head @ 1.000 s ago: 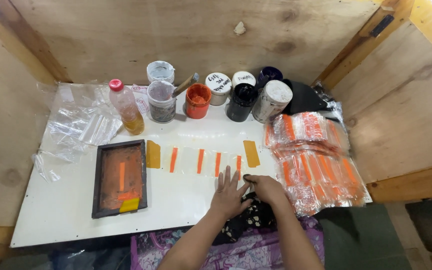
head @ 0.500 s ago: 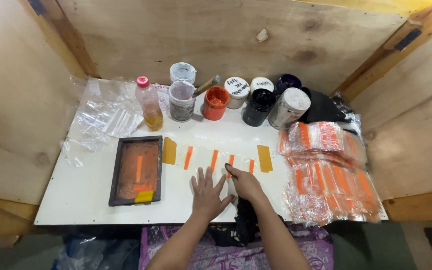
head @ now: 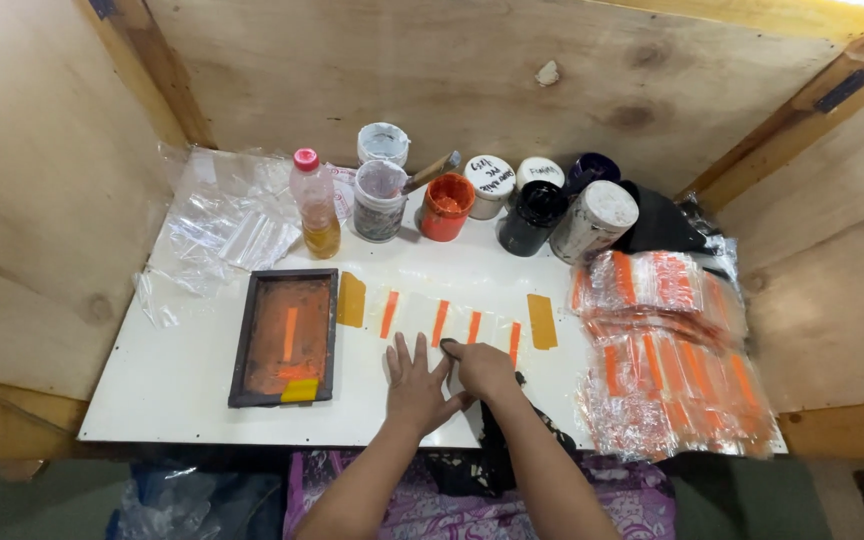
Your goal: Arranging and inspecting small orange strips on a workbench, likely checking for ink dryness or color quality in a screen printing context.
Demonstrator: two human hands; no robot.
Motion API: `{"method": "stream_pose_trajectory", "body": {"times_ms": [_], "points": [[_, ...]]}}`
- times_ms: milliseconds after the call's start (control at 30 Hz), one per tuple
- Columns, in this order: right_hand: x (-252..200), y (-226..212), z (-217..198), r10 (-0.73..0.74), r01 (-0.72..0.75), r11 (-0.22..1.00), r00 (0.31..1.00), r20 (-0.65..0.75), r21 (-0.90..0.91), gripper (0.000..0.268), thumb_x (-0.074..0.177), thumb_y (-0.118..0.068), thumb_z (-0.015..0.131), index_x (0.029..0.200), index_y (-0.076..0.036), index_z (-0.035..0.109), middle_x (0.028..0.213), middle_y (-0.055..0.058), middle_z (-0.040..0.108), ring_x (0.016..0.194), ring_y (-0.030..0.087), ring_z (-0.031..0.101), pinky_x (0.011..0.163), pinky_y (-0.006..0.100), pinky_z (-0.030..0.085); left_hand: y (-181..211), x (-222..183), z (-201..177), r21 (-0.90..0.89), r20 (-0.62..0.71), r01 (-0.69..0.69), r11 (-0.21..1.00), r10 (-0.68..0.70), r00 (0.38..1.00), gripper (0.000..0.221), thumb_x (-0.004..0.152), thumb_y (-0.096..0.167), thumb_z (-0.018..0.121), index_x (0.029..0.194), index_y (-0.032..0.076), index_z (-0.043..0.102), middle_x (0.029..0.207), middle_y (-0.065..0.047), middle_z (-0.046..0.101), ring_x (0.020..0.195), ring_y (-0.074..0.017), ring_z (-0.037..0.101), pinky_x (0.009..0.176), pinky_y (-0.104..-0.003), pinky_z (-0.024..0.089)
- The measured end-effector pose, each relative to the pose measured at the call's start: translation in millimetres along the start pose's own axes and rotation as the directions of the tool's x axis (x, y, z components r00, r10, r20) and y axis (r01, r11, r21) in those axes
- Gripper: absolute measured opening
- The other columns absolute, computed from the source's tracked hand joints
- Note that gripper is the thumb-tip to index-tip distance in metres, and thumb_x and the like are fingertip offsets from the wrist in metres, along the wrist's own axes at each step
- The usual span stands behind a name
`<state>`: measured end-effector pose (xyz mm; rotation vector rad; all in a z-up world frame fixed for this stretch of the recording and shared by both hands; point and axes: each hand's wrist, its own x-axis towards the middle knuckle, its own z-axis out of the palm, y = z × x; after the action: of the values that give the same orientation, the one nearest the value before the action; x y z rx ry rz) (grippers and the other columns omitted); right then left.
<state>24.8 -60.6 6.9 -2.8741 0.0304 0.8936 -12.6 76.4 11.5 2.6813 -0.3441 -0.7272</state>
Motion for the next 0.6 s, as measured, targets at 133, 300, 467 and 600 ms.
{"method": "stream_pose_trajectory", "body": {"times_ms": [133,300,467,600], "points": [[-18,-16,-16,0.017,-0.016,0.998,1.0,0.018,-0.059,0.062,0.099,-0.012,0.04,0.151,-0.045,0.047,0.128,0.012,0.069,0.125,0.032,0.064,0.101,0.049,0.052,2,-4,-8,0.02,0.005,-0.006,1.0,0.006,1.0,0.088,0.086,0.079,0.045,0.161,0.035,0.03,0.171,-0.019,0.013,0.155,-0.0522,-0.005,0.124,-0.062,-0.006],[-12,-15,-18,-0.039,0.036,0.997,0.998,-0.047,-0.063,0.054,0.102,-0.016,0.042,0.152,-0.037,0.048,0.122,0.016,0.071,0.119,0.035,0.067,0.098,0.051,0.055,6,-11,-22,0.023,0.057,0.001,1.0,-0.002,0.998,0.087,0.088,0.077,0.044,0.162,0.032,0.029,0.172,-0.019,0.01,0.155,-0.0535,-0.005,0.125,-0.06,-0.008],[1,-12,-16,-0.016,0.015,0.999,0.998,-0.066,-0.028,0.055,0.101,-0.017,0.045,0.154,-0.034,0.046,0.122,0.018,0.071,0.119,0.036,0.067,0.097,0.052,0.055,4,-10,-18,0.001,0.047,-0.004,1.0,0.004,0.999,0.087,0.089,0.077,0.043,0.162,0.031,0.031,0.172,-0.019,0.011,0.155,-0.0537,-0.004,0.124,-0.06,-0.009],[14,-10,-16,0.019,-0.019,1.0,0.997,-0.073,-0.002,0.057,0.102,-0.016,0.044,0.157,-0.031,0.043,0.127,0.019,0.069,0.123,0.036,0.066,0.1,0.052,0.053,4,-13,-23,-0.054,0.063,0.001,0.999,0.002,0.998,0.087,0.088,0.075,0.046,0.162,0.03,0.032,0.172,-0.019,0.01,0.155,-0.0536,-0.005,0.125,-0.059,-0.009]]}}
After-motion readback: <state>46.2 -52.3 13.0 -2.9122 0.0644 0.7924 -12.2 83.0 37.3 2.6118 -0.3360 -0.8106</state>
